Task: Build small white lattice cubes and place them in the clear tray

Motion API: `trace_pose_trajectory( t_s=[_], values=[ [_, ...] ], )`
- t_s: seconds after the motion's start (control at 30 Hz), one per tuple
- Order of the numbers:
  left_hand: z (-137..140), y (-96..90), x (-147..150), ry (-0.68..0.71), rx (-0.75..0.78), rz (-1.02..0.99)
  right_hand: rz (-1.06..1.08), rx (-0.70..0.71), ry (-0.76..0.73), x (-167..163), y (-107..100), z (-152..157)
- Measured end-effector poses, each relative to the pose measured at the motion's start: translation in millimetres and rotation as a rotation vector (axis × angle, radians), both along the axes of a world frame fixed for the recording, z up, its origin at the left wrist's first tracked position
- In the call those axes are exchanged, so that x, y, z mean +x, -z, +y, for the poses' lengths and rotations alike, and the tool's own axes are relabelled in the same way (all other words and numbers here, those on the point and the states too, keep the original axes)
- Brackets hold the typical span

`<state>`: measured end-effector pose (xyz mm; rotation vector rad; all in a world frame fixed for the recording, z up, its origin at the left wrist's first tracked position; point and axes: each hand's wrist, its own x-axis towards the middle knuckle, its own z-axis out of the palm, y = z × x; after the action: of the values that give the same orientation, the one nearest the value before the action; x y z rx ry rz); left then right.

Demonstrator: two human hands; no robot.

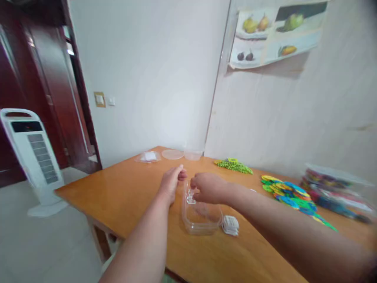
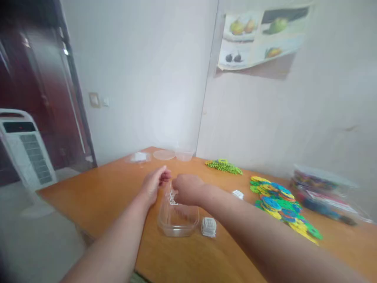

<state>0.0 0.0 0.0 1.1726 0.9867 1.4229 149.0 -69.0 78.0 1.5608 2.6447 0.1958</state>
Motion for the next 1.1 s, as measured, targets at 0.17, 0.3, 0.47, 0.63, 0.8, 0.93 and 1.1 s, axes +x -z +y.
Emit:
trace_pose_trajectory(
  t_s=[0.17,0.3,0.47,0.63,0.8,0.93,1.1],
  values=[
    [4,7.5,-19,0.009,-0.018,-0.004,-0.131,-0.102,0.050,-38,17,1],
    [4,6.5,-15,0.031,-0.028,0.005,-0.122,-0.104,0.062,-39,19,1],
    [2,5.2,-12,0.041,-0.025,0.011,-0.119,-0.118,0.072,-37,20,2],
    [0,4.4,-13,0.039,-0.033,0.023,-0.114,-0.111,0.073,-38,21,2],
    [0,4.3,-12,0.049,-0.037,0.028,-0.064,-0.085,0.055,-27,15,5],
    [0,4.1,-11,0.041,-0.037,0.041,0.070,-0.010,0.099,-11,4,2],
    [0,4.7,-10,0.025,-0.043,0.046,0.235,0.051,0.124,19,-15,-24]
  ],
)
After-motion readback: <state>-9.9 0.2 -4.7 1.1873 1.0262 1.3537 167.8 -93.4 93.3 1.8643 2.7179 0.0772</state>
